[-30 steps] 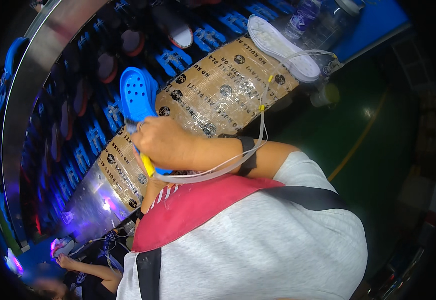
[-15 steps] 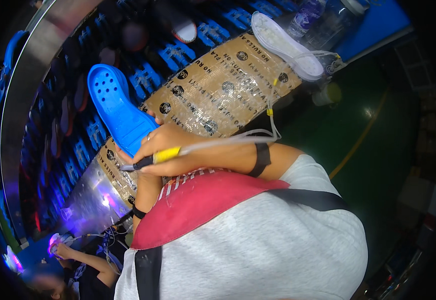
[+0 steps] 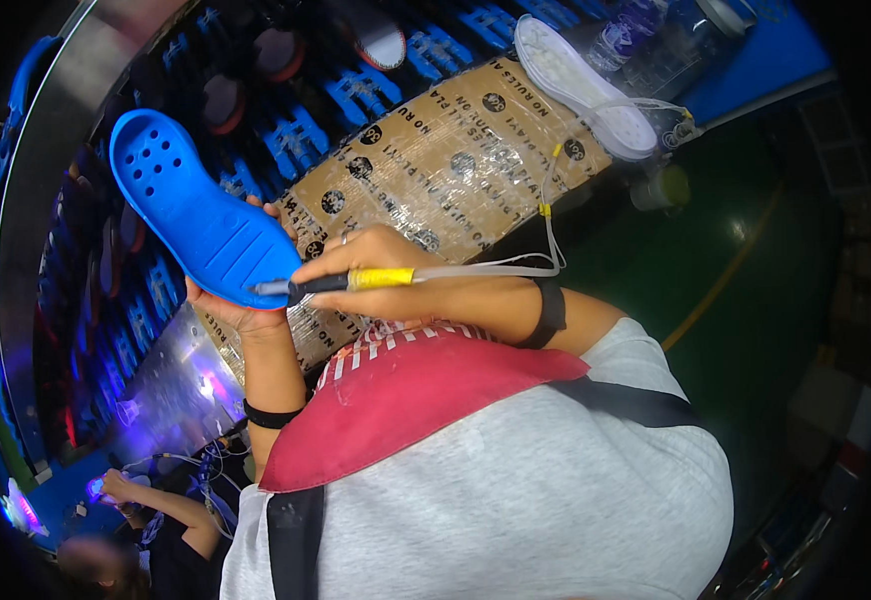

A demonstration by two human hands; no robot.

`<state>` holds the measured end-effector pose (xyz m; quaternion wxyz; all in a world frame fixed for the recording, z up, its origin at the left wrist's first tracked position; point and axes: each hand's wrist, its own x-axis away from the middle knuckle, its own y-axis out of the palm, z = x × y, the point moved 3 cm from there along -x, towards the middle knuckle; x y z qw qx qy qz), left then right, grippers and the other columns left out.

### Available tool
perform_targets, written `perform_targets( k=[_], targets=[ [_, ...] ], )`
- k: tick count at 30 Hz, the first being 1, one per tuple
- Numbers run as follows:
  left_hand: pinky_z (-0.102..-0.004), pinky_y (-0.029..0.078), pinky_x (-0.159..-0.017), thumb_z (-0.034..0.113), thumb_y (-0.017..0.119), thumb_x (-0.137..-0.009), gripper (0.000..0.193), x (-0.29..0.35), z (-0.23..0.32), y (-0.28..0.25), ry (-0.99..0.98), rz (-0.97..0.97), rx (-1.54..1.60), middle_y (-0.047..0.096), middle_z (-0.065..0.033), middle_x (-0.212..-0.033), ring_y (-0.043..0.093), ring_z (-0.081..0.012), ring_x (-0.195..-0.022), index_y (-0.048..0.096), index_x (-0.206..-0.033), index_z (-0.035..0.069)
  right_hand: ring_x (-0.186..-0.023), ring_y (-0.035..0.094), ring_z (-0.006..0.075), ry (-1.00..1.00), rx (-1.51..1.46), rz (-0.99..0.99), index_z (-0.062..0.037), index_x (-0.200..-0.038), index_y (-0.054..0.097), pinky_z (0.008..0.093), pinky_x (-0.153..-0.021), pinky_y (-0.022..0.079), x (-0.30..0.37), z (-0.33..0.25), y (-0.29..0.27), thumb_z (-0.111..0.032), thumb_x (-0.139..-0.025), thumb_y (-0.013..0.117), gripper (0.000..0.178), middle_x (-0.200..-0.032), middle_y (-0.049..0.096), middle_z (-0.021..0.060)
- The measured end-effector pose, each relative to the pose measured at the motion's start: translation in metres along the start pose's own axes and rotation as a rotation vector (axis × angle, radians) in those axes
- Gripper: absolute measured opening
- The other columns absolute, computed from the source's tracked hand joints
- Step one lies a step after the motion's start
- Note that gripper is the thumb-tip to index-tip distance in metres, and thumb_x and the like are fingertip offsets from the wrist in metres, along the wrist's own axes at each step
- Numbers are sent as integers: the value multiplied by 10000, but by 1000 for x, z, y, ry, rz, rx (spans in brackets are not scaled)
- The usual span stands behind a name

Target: Applying adhesive to the interior edges and surfaces of blue shoe soles using a handheld applicator brush.

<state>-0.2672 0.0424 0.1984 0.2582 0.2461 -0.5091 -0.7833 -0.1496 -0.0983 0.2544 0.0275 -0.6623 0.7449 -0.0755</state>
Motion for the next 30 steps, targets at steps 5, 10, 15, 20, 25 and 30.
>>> perform_targets(
  k=[5, 10, 15, 20, 25, 30],
  targets=[
    [-562, 477, -847, 524, 575, -699, 855, -2, -2, 5, -21, -52, 24, 419, -294, -1274, 468, -461, -1110, 335, -1365, 45, -694, 600, 175, -372, 55, -93, -82, -1025, 681, 275, -626, 466, -2, -3, 3, -137, -735, 736, 300, -792, 635, 84],
    [-556, 482, -844, 539, 573, -694, 893, -3, 10, 13, -82, -44, -64, 411, -328, -1258, 477, -479, -1101, 309, -1375, 25, -662, 608, 175, -530, 239, 66, -48, -1018, 675, 272, -575, 460, -7, -3, -9, -99, -715, 751, 317, -764, 641, 99],
    [-550, 473, -861, 555, 605, -685, 912, -7, 22, 7, -182, -79, -182, 405, -312, -1277, 475, -463, -1100, 310, -1377, 39, -574, 560, 237, -559, 275, -145, -76, -988, 681, 305, -531, 433, -1, -5, -2, -133, -732, 736, 268, -713, 607, 86],
    [-530, 482, -848, 582, 512, -740, 873, -6, 21, 12, -209, 49, -261, 437, -331, -1247, 526, -461, -1047, 320, -1366, 5, -727, 623, 273, -460, 185, -293, -106, -990, 683, 342, -641, 491, -7, -5, -5, -205, -749, 716, 263, -832, 658, 99],
    [-509, 482, -874, 469, 490, -806, 723, -11, 18, 7, -481, -4, -249, 503, -256, -1235, 559, -414, -1047, 370, -1329, -16, -688, 602, 276, -632, 357, -218, -122, -980, 680, 343, -631, 480, -9, -2, 3, -207, -741, 722, 257, -792, 636, 84],
    [-454, 502, -869, 400, 505, -840, 610, -8, 22, 9, -609, 111, -275, 561, -212, -1181, 596, -335, -1019, 440, -1284, -13, -675, 593, 260, -682, 205, -215, -136, -971, 686, 346, -611, 473, -4, -1, 3, -201, -735, 732, 249, -716, 598, 78]
  ],
)
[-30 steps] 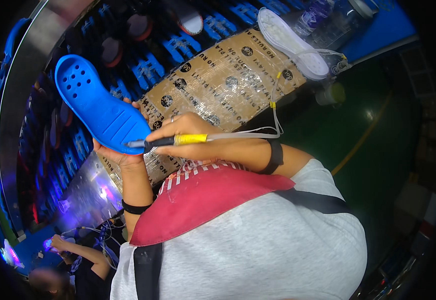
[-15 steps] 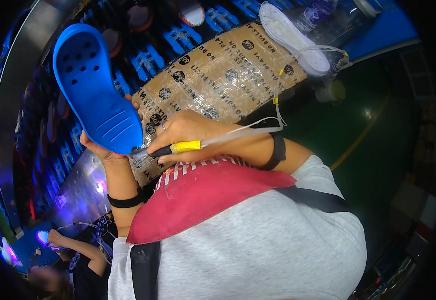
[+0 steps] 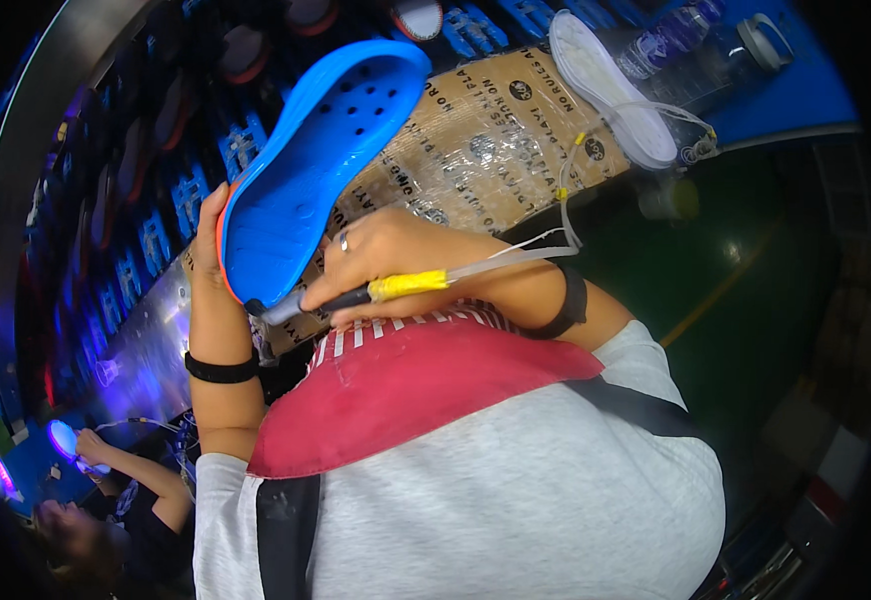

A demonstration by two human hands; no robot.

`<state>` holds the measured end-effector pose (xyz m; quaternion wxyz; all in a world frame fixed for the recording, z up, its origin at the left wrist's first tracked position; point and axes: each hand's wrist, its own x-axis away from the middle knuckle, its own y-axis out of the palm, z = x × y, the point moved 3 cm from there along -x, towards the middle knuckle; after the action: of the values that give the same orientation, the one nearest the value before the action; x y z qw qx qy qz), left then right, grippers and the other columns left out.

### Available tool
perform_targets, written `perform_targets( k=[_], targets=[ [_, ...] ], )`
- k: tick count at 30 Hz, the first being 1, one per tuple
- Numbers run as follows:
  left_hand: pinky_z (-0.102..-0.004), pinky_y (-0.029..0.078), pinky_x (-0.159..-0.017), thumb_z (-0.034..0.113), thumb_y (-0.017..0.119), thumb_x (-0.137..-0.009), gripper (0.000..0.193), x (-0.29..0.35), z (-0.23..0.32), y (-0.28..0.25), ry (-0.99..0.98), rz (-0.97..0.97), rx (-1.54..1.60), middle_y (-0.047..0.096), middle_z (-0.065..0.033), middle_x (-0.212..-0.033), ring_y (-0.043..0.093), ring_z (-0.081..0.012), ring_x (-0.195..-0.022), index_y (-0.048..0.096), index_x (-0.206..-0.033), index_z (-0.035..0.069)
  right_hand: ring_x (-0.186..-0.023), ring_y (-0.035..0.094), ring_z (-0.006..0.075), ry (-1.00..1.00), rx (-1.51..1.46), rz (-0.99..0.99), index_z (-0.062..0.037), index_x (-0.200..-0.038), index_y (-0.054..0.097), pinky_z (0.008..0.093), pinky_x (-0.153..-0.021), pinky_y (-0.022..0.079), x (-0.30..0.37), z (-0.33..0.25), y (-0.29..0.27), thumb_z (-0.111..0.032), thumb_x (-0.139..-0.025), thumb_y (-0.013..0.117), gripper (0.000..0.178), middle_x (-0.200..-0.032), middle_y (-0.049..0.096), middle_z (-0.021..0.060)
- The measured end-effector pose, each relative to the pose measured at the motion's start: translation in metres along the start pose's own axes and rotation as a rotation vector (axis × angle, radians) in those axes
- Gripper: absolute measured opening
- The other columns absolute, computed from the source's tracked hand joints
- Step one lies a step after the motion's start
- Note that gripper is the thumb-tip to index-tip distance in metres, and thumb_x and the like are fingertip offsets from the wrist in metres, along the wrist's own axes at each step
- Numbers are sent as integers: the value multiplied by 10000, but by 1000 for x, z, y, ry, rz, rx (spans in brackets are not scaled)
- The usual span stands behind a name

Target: Applying adhesive to the interior edges and surfaces of blue shoe soles using a handheld applicator brush.

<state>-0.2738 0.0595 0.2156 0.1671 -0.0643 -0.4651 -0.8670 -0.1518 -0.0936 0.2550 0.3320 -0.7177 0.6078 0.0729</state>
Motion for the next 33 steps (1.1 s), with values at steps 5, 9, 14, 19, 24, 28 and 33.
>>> perform_targets(
  k=[5, 9, 14, 19, 24, 28, 33],
  targets=[
    [-392, 535, -813, 383, 562, -826, 547, 1, 3, 5, -61, 288, -69, 622, -200, -1067, 643, -270, -912, 534, -1187, -28, -648, 602, 201, -59, 206, -52, -106, -973, 691, 295, -593, 486, -5, 2, 9, -72, -710, 734, 269, -750, 649, 44],
    [-339, 558, -732, 357, 583, -821, 470, 5, 5, 2, -185, 298, -165, 655, -184, -966, 664, -245, -807, 593, -1097, -24, -680, 599, 216, -37, 154, -32, -174, -924, 694, 324, -610, 486, 2, -4, 8, -136, -697, 685, 230, -727, 611, 36],
    [-311, 568, -669, 351, 590, -818, 458, 11, 9, -13, -189, 362, -192, 661, -179, -936, 667, -236, -750, 600, -1087, -19, -687, 593, 195, -6, 297, 17, -161, -925, 695, 305, -627, 480, 4, 0, 7, -109, -730, 623, 214, -708, 610, 28],
    [-348, 530, -795, 362, 568, -822, 501, 21, 17, -14, -268, 399, -284, 649, -169, -1012, 645, -249, -883, 568, -1153, -15, -704, 597, 186, -19, 294, -33, -154, -914, 687, 297, -617, 483, 8, -2, 12, -105, -701, 614, 231, -710, 605, 20],
    [-342, 541, -768, 351, 584, -813, 499, 30, 20, -25, -196, 373, -281, 650, -170, -1007, 654, -247, -850, 569, -1151, -15, -688, 596, 191, -6, 382, 28, -155, -906, 687, 305, -622, 486, 6, -1, 15, -132, -730, 625, 188, -672, 593, 23],
    [-364, 534, -798, 380, 565, -817, 545, 34, 7, -24, -105, 351, -162, 623, -183, -1077, 638, -263, -922, 531, -1199, -7, -688, 609, 223, 106, 164, -28, -120, -917, 689, 310, -631, 488, 7, 1, 16, -228, -721, 732, 228, -703, 624, 57],
    [-424, 495, -880, 436, 507, -823, 619, 28, -30, -16, -61, 255, -21, 558, -200, -1189, 595, -307, -1014, 455, -1275, 17, -651, 617, 155, 393, -99, 246, -25, -915, 694, 260, -608, 480, 3, 18, 3, -83, -726, 730, 201, -765, 665, 97]
  ],
)
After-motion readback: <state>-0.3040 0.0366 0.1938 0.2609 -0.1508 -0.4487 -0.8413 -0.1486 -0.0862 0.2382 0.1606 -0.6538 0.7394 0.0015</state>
